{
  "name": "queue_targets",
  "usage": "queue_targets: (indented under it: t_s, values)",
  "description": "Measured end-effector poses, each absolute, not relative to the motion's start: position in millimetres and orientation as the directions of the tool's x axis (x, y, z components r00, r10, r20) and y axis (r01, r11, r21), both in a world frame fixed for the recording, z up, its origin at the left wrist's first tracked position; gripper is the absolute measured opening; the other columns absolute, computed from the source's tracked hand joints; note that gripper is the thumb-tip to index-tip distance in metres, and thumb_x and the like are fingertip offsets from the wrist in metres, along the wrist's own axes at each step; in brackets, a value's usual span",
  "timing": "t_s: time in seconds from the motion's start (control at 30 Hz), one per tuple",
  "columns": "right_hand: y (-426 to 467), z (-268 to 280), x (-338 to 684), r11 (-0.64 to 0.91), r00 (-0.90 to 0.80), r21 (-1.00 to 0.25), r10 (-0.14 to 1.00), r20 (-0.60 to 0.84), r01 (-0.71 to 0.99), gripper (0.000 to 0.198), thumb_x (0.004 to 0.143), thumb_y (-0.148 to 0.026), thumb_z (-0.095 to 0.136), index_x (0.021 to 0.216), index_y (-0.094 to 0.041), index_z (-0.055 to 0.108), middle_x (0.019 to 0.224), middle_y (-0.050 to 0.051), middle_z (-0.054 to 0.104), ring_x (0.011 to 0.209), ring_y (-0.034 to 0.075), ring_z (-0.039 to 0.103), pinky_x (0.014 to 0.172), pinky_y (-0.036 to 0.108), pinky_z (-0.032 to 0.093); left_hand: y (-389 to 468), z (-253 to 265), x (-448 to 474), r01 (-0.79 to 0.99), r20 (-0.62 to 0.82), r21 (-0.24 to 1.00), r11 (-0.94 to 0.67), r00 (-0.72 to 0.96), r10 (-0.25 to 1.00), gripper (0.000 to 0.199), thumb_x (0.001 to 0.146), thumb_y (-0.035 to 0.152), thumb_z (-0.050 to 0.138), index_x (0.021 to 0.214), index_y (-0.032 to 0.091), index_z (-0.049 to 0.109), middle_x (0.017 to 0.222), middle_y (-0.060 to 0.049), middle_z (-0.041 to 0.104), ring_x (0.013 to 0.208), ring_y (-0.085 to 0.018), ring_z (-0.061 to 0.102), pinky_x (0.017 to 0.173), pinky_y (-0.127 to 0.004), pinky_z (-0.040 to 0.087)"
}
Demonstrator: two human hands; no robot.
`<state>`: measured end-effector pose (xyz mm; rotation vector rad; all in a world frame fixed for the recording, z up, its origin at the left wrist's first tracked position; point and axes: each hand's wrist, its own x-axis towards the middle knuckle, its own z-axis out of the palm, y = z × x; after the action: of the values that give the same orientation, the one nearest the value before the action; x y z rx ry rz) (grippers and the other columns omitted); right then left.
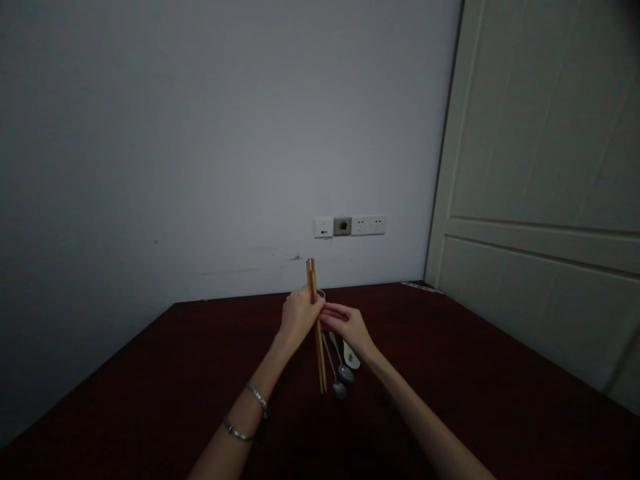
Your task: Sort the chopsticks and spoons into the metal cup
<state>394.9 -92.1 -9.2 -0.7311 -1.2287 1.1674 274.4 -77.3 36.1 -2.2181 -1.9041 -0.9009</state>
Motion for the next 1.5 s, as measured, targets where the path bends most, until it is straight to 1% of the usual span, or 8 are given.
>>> queue_targets:
  t_s: [0.2, 0.57, 0.7, 0.8, 0.97, 1.07, 1.23, 1.5]
  values:
    - [-97, -5, 384, 0.446, -0.005, -0.882, 0.892, 0.452, -0.153, 0.033, 0.060, -0.039, 0.068, 0.080, -0.012, 0.070, 0.071, 0.005, 0.068, 0.069, 0.019, 0.061, 0.068, 0.031, 0.048, -97, 39, 280, 0.934, 0.556, 0.264, -0.242, 0.057, 0.829, 0.027, 0.081, 0.035, 0.041, 0.087, 0.015, 0.058, 0.078, -0.009, 0.065, 0.075, -0.021, 0.061, 0.066, -0.027, 0.039]
    - [-101, -6, 386, 0.383, 0.010, -0.895, 0.920, 0.391, -0.227, 0.030, 0.058, -0.036, 0.070, 0.073, -0.011, 0.070, 0.056, 0.001, 0.063, 0.052, 0.012, 0.054, 0.050, 0.023, 0.043, -108, 44, 281, 0.914, 0.589, 0.274, -0.299, 0.086, 0.803, 0.023, 0.079, 0.035, 0.044, 0.084, 0.017, 0.056, 0.078, -0.006, 0.063, 0.074, -0.019, 0.059, 0.067, -0.026, 0.038]
    - [-107, -3, 388, 0.353, 0.009, -0.900, 0.932, 0.362, -0.256, 0.032, 0.058, -0.039, 0.071, 0.074, -0.011, 0.070, 0.057, 0.003, 0.064, 0.051, 0.014, 0.057, 0.050, 0.024, 0.046, -108, 50, 274, 0.787, 0.614, 0.421, -0.451, 0.120, 0.780, 0.023, 0.077, 0.038, 0.049, 0.077, 0.018, 0.059, 0.073, -0.003, 0.063, 0.068, -0.015, 0.056, 0.064, -0.023, 0.039]
    - [-113, 1, 389, 0.285, -0.035, -0.905, 0.950, 0.311, -0.317, 0.034, 0.057, -0.039, 0.072, 0.076, -0.012, 0.069, 0.063, 0.006, 0.067, 0.056, 0.017, 0.062, 0.056, 0.029, 0.051, -101, 53, 265, 0.514, 0.603, 0.614, -0.599, 0.183, 0.776, 0.029, 0.076, 0.041, 0.050, 0.078, 0.015, 0.061, 0.070, -0.003, 0.063, 0.061, -0.012, 0.054, 0.058, -0.022, 0.041]
    - [-120, 6, 390, 0.211, -0.107, -0.918, 0.960, 0.260, -0.336, 0.035, 0.055, -0.039, 0.074, 0.076, -0.012, 0.069, 0.072, 0.010, 0.069, 0.067, 0.022, 0.065, 0.063, 0.034, 0.053, -92, 57, 253, 0.162, 0.481, 0.831, -0.532, 0.271, 0.834, 0.031, 0.070, 0.039, 0.058, 0.080, 0.010, 0.061, 0.067, -0.002, 0.060, 0.049, -0.009, 0.050, 0.044, -0.019, 0.042]
    - [-124, 9, 391, 0.211, -0.110, -0.927, 0.961, 0.255, -0.309, 0.032, 0.055, -0.038, 0.073, 0.074, -0.013, 0.071, 0.069, 0.008, 0.067, 0.064, 0.019, 0.063, 0.062, 0.032, 0.053, -95, 59, 250, 0.082, 0.461, 0.861, -0.501, 0.289, 0.839, 0.030, 0.068, 0.038, 0.062, 0.078, 0.010, 0.060, 0.062, 0.000, 0.058, 0.043, -0.006, 0.047, 0.041, -0.019, 0.041]
    - [-129, 15, 395, 0.271, -0.105, -0.936, 0.948, 0.300, -0.226, 0.026, 0.056, -0.036, 0.072, 0.070, -0.014, 0.071, 0.070, 0.003, 0.062, 0.060, 0.011, 0.054, 0.052, 0.022, 0.048, -101, 63, 250, 0.093, 0.461, 0.858, -0.505, 0.293, 0.838, 0.027, 0.068, 0.035, 0.063, 0.076, 0.009, 0.059, 0.059, 0.001, 0.056, 0.040, -0.006, 0.046, 0.039, -0.018, 0.038]
    - [-136, 21, 396, 0.299, -0.111, -0.936, 0.940, 0.323, -0.186, 0.024, 0.055, -0.038, 0.072, 0.065, -0.016, 0.071, 0.065, 0.001, 0.054, 0.060, 0.010, 0.048, 0.049, 0.019, 0.044, -107, 68, 249, 0.104, 0.452, 0.860, -0.499, 0.296, 0.841, 0.026, 0.067, 0.035, 0.063, 0.073, 0.010, 0.060, 0.058, 0.001, 0.055, 0.041, -0.006, 0.047, 0.040, -0.018, 0.040]
